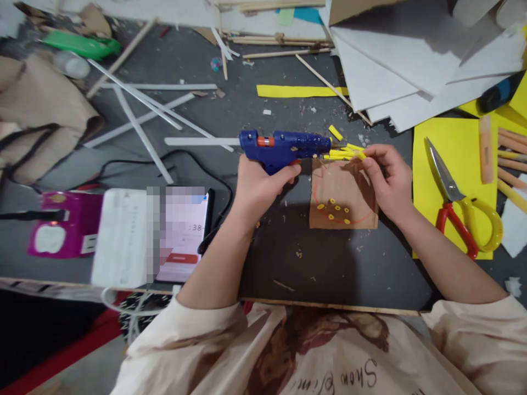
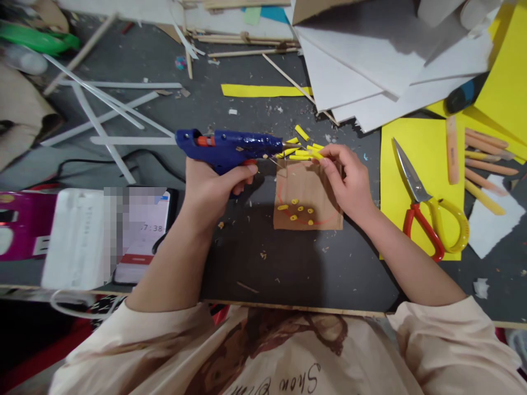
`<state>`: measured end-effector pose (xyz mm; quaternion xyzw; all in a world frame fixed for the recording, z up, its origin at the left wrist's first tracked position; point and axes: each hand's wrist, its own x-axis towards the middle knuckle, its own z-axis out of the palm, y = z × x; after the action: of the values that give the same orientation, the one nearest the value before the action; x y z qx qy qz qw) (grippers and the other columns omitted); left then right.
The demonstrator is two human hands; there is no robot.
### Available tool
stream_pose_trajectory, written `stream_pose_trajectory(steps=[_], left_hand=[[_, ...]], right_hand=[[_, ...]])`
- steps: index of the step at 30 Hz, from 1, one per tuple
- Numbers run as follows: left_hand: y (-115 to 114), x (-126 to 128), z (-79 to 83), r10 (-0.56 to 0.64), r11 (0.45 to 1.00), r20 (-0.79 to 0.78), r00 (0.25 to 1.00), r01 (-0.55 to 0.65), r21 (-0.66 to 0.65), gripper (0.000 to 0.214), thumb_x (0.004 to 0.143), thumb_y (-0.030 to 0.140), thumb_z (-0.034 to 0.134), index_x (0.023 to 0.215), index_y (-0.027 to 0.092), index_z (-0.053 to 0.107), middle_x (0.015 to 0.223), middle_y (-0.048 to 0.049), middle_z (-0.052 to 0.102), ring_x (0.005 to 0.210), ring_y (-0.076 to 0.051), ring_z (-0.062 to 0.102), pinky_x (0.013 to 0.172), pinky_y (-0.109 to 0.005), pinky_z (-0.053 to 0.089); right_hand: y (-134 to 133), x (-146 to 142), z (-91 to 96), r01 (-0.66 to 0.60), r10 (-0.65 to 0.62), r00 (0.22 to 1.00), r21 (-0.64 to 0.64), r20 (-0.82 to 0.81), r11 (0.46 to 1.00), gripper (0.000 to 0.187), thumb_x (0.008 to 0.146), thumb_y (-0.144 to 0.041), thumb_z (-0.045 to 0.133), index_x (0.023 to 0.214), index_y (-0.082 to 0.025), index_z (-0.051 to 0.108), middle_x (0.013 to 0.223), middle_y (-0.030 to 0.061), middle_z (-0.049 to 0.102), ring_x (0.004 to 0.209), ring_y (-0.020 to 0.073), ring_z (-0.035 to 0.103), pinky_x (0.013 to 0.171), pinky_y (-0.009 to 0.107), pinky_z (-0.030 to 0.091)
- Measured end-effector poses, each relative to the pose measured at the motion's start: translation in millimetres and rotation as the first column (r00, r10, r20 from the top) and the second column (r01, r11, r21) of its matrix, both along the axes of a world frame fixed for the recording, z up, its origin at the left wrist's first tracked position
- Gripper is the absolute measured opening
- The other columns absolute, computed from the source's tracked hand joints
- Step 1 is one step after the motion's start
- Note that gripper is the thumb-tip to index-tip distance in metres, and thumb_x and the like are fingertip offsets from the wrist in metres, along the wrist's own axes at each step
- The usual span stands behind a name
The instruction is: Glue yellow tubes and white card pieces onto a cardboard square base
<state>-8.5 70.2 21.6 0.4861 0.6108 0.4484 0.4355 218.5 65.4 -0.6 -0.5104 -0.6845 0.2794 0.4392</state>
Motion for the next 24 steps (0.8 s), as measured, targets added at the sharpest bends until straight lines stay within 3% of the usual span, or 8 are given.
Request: stream_pose_trajectory(steps=[4,7,11,17,24], left_hand=[[3.7,0.1,0.7,0.114,0.991,0.07,0.991,-0.118,0.063,0.013,0.063,0.023,0.073,0.063,0.018,0.061,0.056,0.0008,0.063,0.036,-0.007,0.041,0.034,-0.023,0.027],[6.3,-0.9,2.6,0.176,0.973,0.154,0.972,-0.196,0.126,0.011,0.064,0.022,0.073,0.065,0.019,0.062,0.06,0.0005,0.064,0.039,-0.007,0.045,0.034,-0.022,0.026],[7.1,-1.0,4.7,0.205,0.962,0.176,0.963,-0.231,0.146,0.012,0.064,0.023,0.073,0.066,0.019,0.062,0.062,0.0012,0.063,0.045,-0.008,0.052,0.035,-0.022,0.026],[6.5,2.1,7.4,0.23,0.959,0.175,0.957,-0.254,0.123,0.013,0.061,0.023,0.071,0.061,0.018,0.06,0.058,0.0007,0.065,0.036,-0.006,0.042,0.033,-0.023,0.025],[6.7,1.3,7.8,0.216,0.966,0.166,0.962,-0.235,0.11,0.012,0.063,0.021,0.07,0.063,0.019,0.058,0.061,0.001,0.064,0.039,-0.007,0.046,0.034,-0.024,0.027]], right_hand=[[3.2,2.7,6.6,-0.047,0.045,0.998,0.047,0.033,0.998,0.019,0.097,-0.036,0.049,0.098,-0.022,0.06,0.093,0.0034,0.069,0.081,0.0149,0.065,0.073,0.03,0.049],[4.9,3.0,19.6,-0.224,0.226,0.968,-0.026,0.11,0.974,0.018,0.096,-0.032,0.05,0.095,-0.021,0.064,0.093,0.0031,0.071,0.082,0.0155,0.066,0.074,0.029,0.049],[4.6,-3.9,33.4,-0.426,0.453,0.869,-0.164,0.199,0.89,0.018,0.094,-0.028,0.052,0.089,-0.019,0.068,0.089,0.0045,0.074,0.081,0.017,0.067,0.074,0.029,0.048],[3.5,-12.4,40.2,-0.419,0.464,0.829,-0.203,0.312,0.885,0.018,0.093,-0.024,0.051,0.086,-0.017,0.067,0.087,0.0063,0.074,0.078,0.0174,0.065,0.07,0.027,0.044],[1.3,-11.6,43.2,-0.426,0.472,0.752,-0.207,0.46,0.881,0.023,0.096,-0.026,0.046,0.089,-0.017,0.066,0.091,0.0082,0.074,0.082,0.0198,0.065,0.069,0.028,0.042]])
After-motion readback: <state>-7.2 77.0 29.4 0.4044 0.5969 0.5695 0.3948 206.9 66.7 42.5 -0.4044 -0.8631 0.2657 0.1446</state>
